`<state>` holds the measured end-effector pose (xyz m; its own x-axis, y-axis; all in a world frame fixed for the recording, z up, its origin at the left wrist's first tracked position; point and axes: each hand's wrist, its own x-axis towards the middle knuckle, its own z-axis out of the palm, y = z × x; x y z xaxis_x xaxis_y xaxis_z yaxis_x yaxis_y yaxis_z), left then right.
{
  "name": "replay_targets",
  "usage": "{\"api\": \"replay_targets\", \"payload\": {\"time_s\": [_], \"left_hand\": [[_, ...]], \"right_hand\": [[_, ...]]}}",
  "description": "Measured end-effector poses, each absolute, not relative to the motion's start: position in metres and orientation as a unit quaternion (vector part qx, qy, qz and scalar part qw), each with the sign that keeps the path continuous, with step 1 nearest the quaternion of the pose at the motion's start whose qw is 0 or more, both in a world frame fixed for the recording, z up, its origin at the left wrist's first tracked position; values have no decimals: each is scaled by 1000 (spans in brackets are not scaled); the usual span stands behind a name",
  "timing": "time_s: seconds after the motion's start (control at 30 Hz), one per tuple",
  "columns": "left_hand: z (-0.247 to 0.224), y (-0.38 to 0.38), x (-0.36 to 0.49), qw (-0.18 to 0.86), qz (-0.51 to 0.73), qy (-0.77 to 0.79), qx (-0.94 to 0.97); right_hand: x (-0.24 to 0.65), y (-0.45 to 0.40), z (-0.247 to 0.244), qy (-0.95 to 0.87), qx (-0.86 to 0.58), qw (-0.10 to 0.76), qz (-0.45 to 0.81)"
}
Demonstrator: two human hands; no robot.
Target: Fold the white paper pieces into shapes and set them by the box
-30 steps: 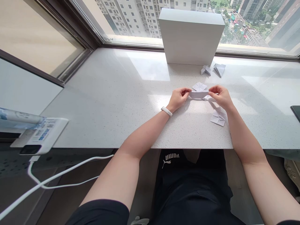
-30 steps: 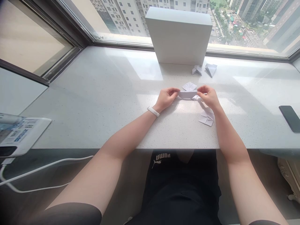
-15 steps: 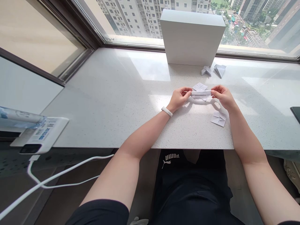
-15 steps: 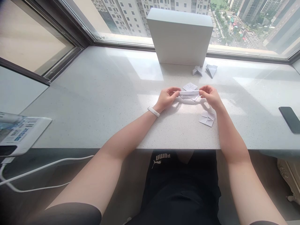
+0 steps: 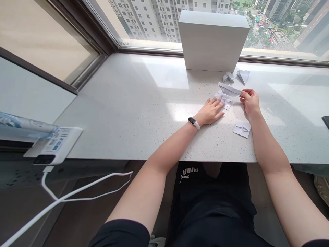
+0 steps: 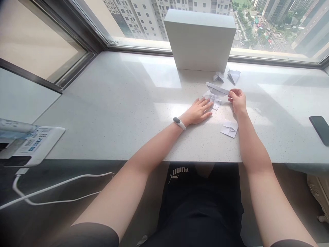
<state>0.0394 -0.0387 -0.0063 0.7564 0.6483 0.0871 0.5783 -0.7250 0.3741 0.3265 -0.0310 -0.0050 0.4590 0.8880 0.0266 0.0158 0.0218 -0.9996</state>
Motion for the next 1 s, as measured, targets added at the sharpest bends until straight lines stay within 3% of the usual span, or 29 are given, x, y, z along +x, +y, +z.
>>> {"api": "replay_targets", "payload": {"time_s": [0.33,0.63,1.0], "left_hand": [[0,-34,32,117,182,247,945],[-2,-23,16,197,189,245,930],[-7,-23,15,223,204,206,931]], "right_hand": [[335,-28,0,-397,-645,565,329],[344,20,18,-360,-707,504,343],[338,49,27,-397,-782,419,235]]}}
